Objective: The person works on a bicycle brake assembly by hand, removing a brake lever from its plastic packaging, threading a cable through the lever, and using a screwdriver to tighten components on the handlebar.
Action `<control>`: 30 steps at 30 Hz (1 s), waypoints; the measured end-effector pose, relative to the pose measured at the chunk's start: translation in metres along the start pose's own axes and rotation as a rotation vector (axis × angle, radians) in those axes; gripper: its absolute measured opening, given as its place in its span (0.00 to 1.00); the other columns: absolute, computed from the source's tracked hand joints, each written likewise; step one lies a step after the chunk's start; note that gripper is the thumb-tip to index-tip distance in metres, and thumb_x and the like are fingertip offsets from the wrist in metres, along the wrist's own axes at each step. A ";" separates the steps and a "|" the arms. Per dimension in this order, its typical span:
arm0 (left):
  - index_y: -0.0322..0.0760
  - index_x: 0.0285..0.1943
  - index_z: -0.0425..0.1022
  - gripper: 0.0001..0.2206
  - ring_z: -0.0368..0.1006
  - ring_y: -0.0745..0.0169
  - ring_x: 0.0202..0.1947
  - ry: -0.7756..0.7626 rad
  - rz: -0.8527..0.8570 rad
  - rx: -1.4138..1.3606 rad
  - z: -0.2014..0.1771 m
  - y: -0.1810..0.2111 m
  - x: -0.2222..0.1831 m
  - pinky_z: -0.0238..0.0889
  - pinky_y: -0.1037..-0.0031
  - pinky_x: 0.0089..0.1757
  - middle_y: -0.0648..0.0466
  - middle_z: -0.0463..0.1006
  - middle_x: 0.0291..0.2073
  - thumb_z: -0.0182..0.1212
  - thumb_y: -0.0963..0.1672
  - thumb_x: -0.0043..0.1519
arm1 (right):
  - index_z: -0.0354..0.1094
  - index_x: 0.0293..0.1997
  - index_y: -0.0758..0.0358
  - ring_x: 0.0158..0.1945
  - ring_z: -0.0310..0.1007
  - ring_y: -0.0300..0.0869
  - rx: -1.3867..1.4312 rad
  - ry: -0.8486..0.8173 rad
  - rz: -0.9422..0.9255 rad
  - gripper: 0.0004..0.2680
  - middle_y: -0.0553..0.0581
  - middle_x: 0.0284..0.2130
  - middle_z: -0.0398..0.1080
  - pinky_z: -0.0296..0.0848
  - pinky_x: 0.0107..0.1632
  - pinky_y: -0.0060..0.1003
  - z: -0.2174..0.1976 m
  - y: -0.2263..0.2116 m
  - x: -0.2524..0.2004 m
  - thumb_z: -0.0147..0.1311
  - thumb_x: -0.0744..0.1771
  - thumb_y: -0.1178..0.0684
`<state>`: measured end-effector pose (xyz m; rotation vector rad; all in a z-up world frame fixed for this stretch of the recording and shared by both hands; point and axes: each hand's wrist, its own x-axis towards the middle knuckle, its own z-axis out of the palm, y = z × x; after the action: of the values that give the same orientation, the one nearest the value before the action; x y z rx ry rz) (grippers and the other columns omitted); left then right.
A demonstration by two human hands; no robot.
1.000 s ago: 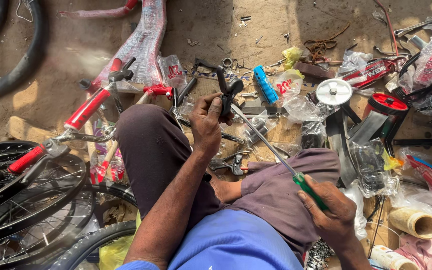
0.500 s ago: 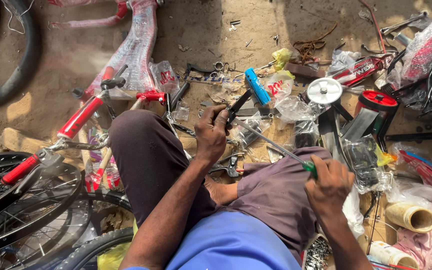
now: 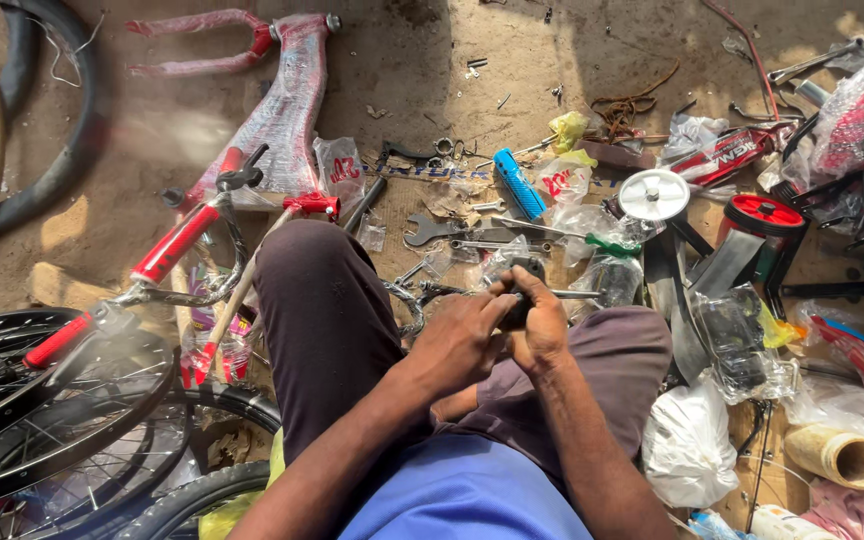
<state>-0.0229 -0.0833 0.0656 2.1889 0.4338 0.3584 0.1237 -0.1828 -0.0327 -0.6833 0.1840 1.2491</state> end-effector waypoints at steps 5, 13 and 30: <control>0.32 0.50 0.72 0.21 0.73 0.41 0.52 -0.314 -0.006 0.550 -0.024 -0.010 -0.051 0.51 0.43 0.59 0.40 0.78 0.43 0.64 0.46 0.48 | 0.71 0.39 0.67 0.43 0.77 0.54 0.033 0.007 0.004 0.09 0.62 0.34 0.75 0.73 0.54 0.54 -0.002 -0.031 -0.021 0.53 0.68 0.50; 0.32 0.55 0.73 0.15 0.75 0.38 0.40 -0.267 -0.119 0.316 -0.046 -0.042 -0.006 0.68 0.52 0.40 0.41 0.79 0.39 0.59 0.41 0.59 | 0.72 0.43 0.73 0.52 0.74 0.53 -0.205 -0.076 -0.047 0.10 0.64 0.41 0.75 0.67 0.64 0.52 -0.021 -0.061 -0.049 0.50 0.67 0.54; 0.42 0.34 0.75 0.05 0.74 0.52 0.21 0.091 -0.169 0.161 0.021 -0.149 0.021 0.67 0.62 0.29 0.50 0.76 0.22 0.64 0.45 0.58 | 0.72 0.49 0.75 0.54 0.74 0.54 -0.370 0.016 0.184 0.12 0.66 0.46 0.76 0.68 0.63 0.52 0.066 -0.068 0.014 0.49 0.68 0.54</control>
<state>-0.0225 -0.0027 -0.0637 2.2769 0.7151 0.3405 0.1749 -0.1440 0.0381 -1.0133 0.0275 1.4716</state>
